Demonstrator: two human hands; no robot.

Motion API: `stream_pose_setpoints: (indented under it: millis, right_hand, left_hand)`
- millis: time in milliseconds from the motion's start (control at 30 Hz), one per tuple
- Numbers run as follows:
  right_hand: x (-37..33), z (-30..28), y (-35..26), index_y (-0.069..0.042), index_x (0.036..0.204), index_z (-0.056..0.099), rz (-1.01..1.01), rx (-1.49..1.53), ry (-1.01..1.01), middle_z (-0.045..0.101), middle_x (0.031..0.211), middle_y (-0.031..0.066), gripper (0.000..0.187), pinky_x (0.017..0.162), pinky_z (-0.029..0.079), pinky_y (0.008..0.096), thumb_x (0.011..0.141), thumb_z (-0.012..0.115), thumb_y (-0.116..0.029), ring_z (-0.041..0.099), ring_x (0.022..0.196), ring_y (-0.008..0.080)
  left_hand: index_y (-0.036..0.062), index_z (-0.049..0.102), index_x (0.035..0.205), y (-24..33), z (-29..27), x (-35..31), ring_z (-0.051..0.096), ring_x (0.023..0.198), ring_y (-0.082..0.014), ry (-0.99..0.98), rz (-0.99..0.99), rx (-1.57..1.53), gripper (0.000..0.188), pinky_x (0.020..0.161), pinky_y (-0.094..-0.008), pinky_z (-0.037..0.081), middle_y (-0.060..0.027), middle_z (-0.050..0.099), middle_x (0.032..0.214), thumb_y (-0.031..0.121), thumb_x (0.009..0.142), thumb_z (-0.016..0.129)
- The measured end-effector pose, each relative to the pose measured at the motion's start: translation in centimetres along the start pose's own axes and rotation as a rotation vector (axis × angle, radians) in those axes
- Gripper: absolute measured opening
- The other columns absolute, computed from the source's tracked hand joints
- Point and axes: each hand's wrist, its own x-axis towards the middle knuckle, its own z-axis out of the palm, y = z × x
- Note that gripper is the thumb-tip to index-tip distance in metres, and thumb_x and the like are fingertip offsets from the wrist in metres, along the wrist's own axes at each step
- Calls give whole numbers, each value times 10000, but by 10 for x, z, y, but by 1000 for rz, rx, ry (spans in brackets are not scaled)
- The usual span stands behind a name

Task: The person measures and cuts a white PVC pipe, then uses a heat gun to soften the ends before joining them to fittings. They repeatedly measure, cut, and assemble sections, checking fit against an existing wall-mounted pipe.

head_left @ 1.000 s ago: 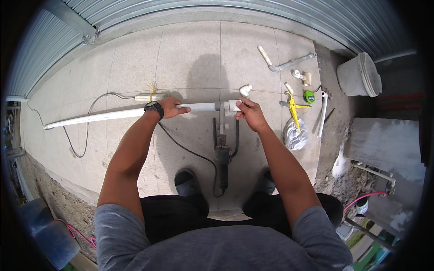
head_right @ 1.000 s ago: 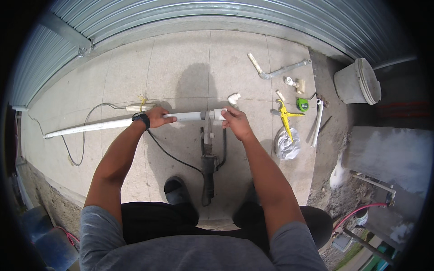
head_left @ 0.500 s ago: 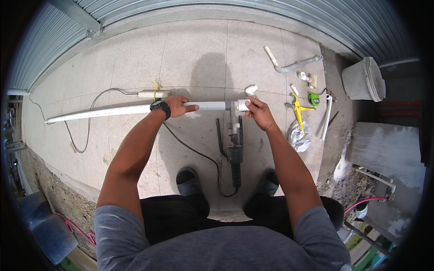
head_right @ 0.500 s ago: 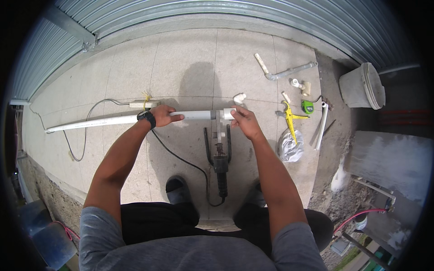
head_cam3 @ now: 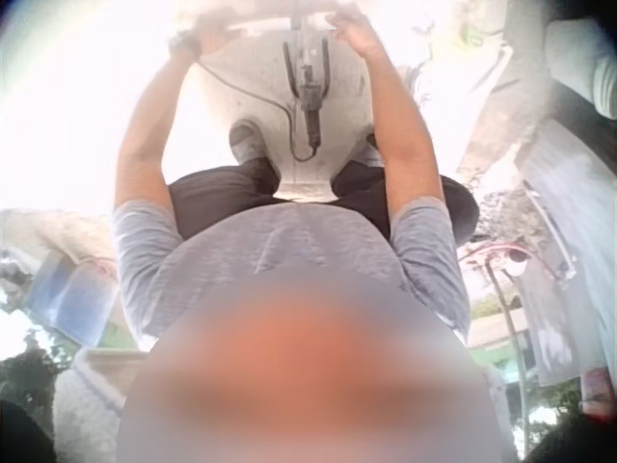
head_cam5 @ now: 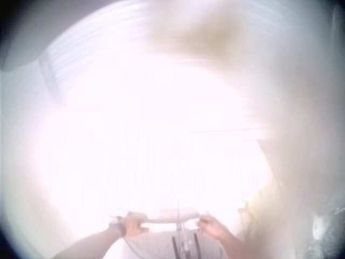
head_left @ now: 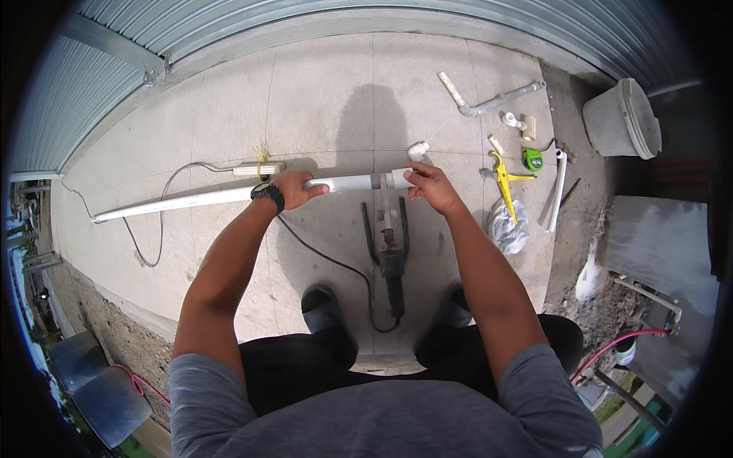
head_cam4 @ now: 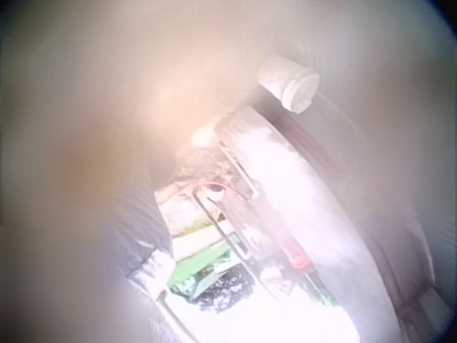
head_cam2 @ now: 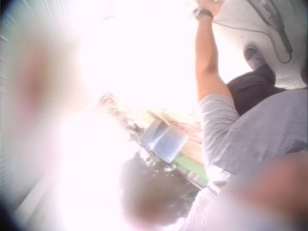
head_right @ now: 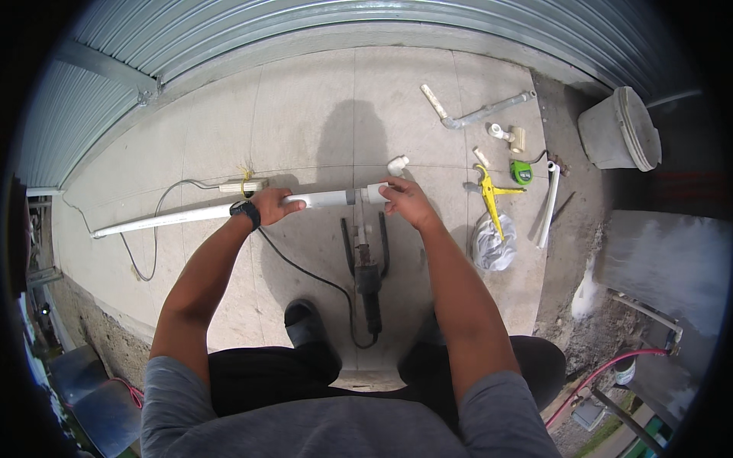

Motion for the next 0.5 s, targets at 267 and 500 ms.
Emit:
stream_pose_setpoints:
  millis: [267,500]
  right_hand:
    - [6,5,5,4,1112,722,-159,-234,159,657,779,52,352,529,485,280,950,726,-309,588,593,123]
    - [16,-2,7,11,1115,727,25,-145,79,700,906,107,451,596,528,319,894,775,-379,649,695,169]
  left_hand:
    - [77,606,1372,49,-28,-2,589,1284,-373,-226,-172,222,789,1076,-501,463,-196,640,1350,737,956,494]
    - [107,502,1489,63,2,-22,451,1398,-401,103,-379,161,864,1162,-521,377,-189,475,1507,713,886,631]
